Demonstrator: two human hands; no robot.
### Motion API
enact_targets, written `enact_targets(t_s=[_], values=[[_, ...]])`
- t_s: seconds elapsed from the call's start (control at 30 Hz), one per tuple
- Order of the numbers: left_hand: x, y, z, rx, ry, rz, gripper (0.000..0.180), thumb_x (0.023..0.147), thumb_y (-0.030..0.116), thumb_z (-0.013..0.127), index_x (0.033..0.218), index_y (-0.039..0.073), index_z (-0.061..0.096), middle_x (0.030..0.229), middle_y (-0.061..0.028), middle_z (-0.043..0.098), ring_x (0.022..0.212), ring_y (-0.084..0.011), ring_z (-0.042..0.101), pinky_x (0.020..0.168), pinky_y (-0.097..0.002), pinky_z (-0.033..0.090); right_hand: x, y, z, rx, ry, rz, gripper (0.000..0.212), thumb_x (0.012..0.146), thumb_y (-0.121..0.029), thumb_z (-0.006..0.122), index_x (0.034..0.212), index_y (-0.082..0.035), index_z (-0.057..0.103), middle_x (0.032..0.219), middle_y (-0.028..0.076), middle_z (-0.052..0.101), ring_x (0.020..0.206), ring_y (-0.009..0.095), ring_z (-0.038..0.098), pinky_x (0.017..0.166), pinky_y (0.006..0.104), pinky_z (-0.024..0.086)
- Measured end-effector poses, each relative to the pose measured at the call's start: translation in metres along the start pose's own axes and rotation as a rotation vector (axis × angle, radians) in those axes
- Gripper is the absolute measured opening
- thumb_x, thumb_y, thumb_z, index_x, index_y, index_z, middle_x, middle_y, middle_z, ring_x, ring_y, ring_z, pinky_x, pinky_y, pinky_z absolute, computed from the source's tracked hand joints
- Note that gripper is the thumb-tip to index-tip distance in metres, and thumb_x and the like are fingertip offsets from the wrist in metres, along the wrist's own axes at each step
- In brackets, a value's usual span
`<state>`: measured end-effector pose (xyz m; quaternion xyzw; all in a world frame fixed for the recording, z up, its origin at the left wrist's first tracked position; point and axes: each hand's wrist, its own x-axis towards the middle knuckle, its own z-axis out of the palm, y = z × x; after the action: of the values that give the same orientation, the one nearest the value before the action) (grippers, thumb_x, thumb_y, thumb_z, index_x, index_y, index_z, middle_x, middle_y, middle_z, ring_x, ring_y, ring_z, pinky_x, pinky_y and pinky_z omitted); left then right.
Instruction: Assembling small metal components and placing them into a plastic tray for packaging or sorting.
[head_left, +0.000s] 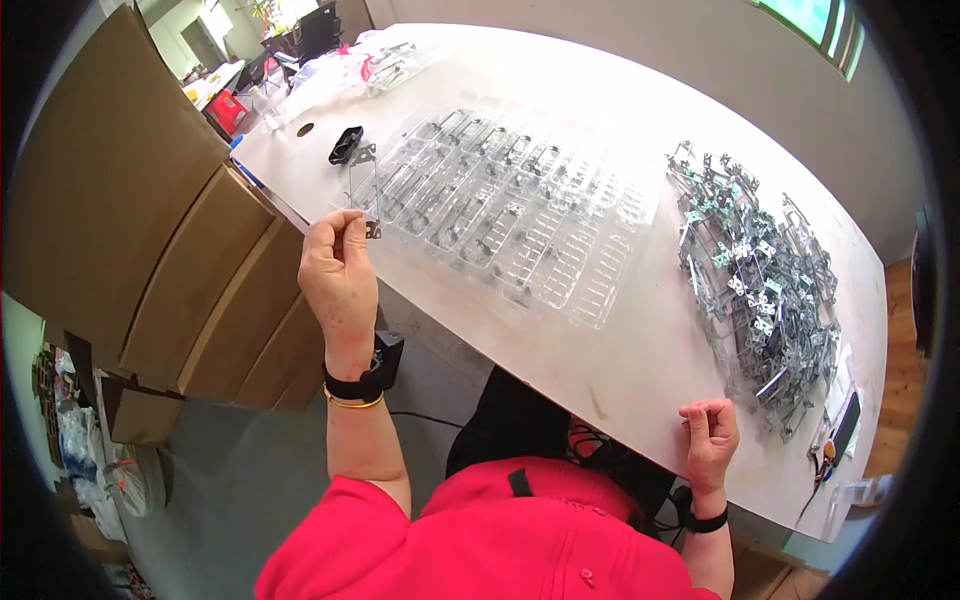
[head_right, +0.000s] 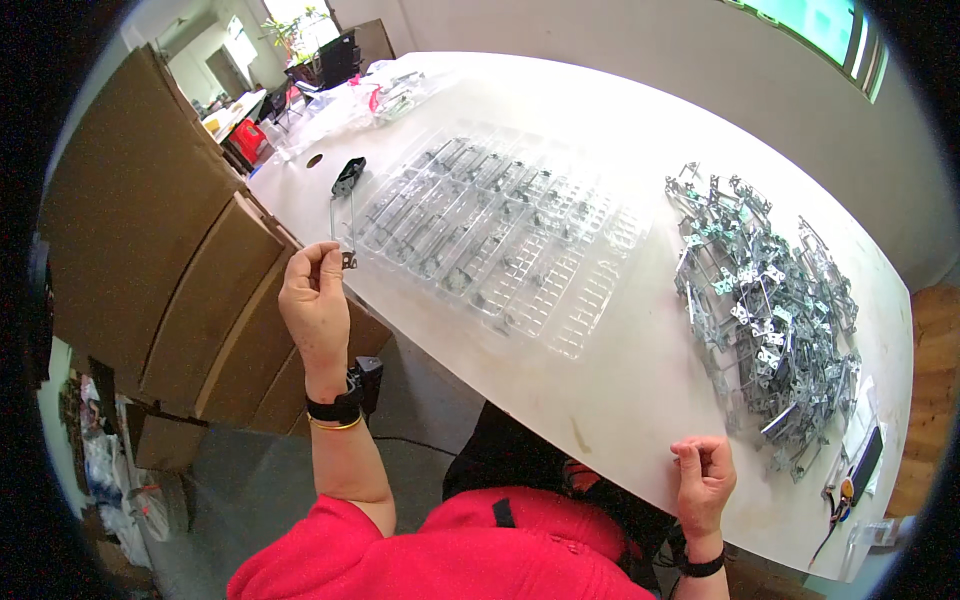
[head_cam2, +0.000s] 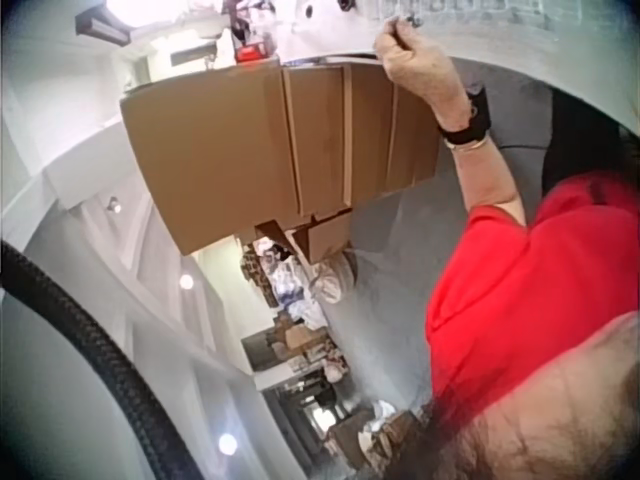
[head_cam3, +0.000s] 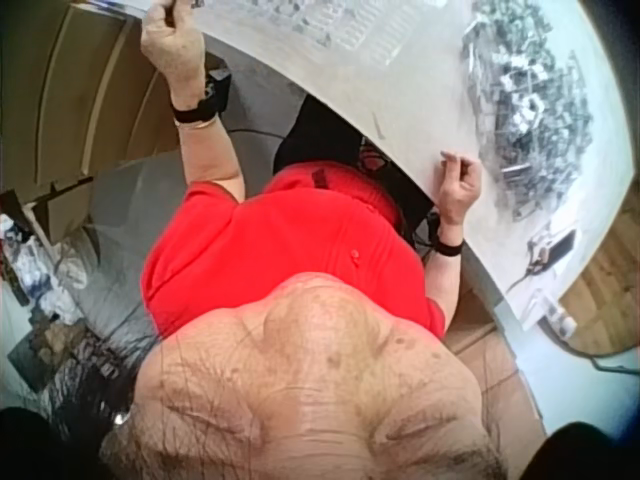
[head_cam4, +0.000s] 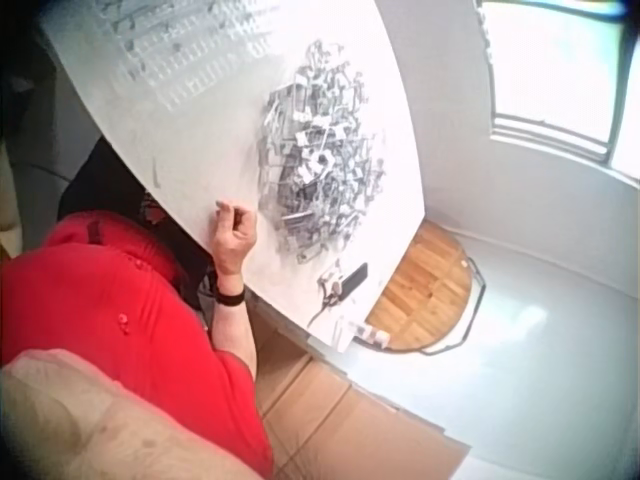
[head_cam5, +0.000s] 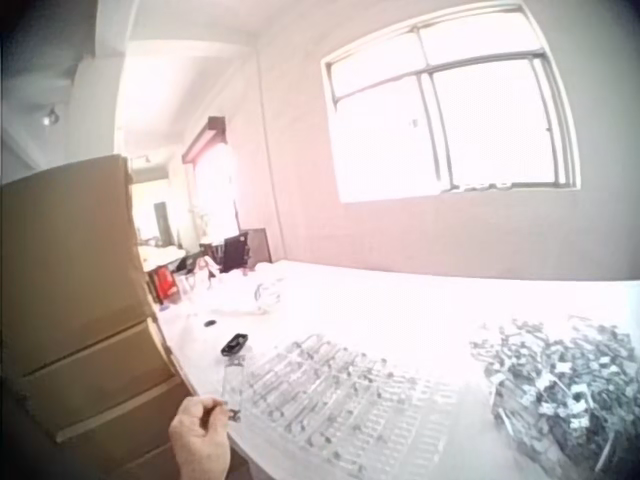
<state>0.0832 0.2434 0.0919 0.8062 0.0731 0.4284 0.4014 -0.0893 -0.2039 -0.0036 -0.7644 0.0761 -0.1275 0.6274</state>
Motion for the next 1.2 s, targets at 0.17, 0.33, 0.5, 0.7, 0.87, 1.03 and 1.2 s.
enact_targets(t_s=[0.17,0.33,0.5,0.7,0.87,1.03,1.2], values=[[0.004,0.014,0.008,-0.021,-0.003,0.024,0.010,0.104,0.010,0.072,0.107,0.000,0.074,0.093,-0.0001,0.072,0.087,-0.0078,0.064,0.079,-0.0248,0.053,0.001,-0.003,0.002,0.012,0.006,0.020,0.015,0.106,-0.015,0.072,0.102,-0.006,0.061,0.097,0.003,0.071,0.084,0.008,0.063,0.077,0.0241,0.053],[0.002,0.043,0.025,-0.117,-0.055,0.052,0.009,0.103,0.008,0.073,0.108,0.001,0.075,0.093,0.0017,0.071,0.086,-0.0064,0.063,0.078,-0.0233,0.051,0.001,-0.002,0.001,-0.014,0.020,0.022,0.014,0.105,-0.013,0.073,0.101,-0.006,0.062,0.096,0.003,0.071,0.083,0.007,0.062,0.077,0.0230,0.051],[-0.006,0.055,0.042,-0.203,-0.102,0.052,0.006,0.099,0.005,0.076,0.103,0.001,0.075,0.094,-0.0056,0.071,0.080,-0.0127,0.067,0.075,-0.0277,0.055,0.000,0.000,0.002,-0.015,0.022,0.031,0.013,0.104,-0.012,0.073,0.101,-0.006,0.062,0.096,0.002,0.071,0.083,0.006,0.061,0.076,0.0222,0.050],[-0.032,0.060,0.056,-0.142,-0.317,0.103,0.007,0.097,0.001,0.074,0.104,0.001,0.075,0.092,-0.0115,0.072,0.077,-0.0194,0.069,0.071,-0.0312,0.055,-0.001,0.004,0.002,-0.033,0.025,0.005,0.014,0.104,-0.013,0.074,0.101,-0.005,0.063,0.094,0.000,0.069,0.080,0.005,0.056,0.072,0.0217,0.046],[-0.053,0.052,0.060,-0.167,-0.456,0.100,0.008,0.097,0.000,0.075,0.105,-0.001,0.075,0.090,-0.0076,0.070,0.078,-0.0123,0.065,0.072,-0.0271,0.052,-0.002,-0.001,0.003,-0.058,0.007,-0.006,0.015,0.104,-0.014,0.074,0.100,-0.005,0.063,0.091,0.000,0.068,0.076,0.005,0.054,0.070,0.0220,0.045],[-0.059,0.047,0.067,-0.151,-0.532,0.140,0.008,0.096,-0.001,0.074,0.104,-0.001,0.075,0.092,-0.0104,0.072,0.079,-0.0166,0.068,0.072,-0.0297,0.053,-0.001,0.003,0.003,-0.103,0.020,-0.054,0.015,0.104,-0.014,0.075,0.100,-0.005,0.063,0.091,0.000,0.069,0.076,0.005,0.054,0.069,0.0224,0.045],[-0.058,0.048,0.071,-0.107,-0.556,0.173,0.007,0.095,-0.001,0.073,0.102,-0.002,0.074,0.093,-0.0138,0.072,0.080,-0.0233,0.071,0.073,-0.0327,0.054,-0.001,0.000,0.004,-0.083,0.020,-0.040,0.016,0.104,-0.015,0.075,0.099,-0.005,0.063,0.091,0.000,0.069,0.076,0.005,0.054,0.069,0.0225,0.045]])
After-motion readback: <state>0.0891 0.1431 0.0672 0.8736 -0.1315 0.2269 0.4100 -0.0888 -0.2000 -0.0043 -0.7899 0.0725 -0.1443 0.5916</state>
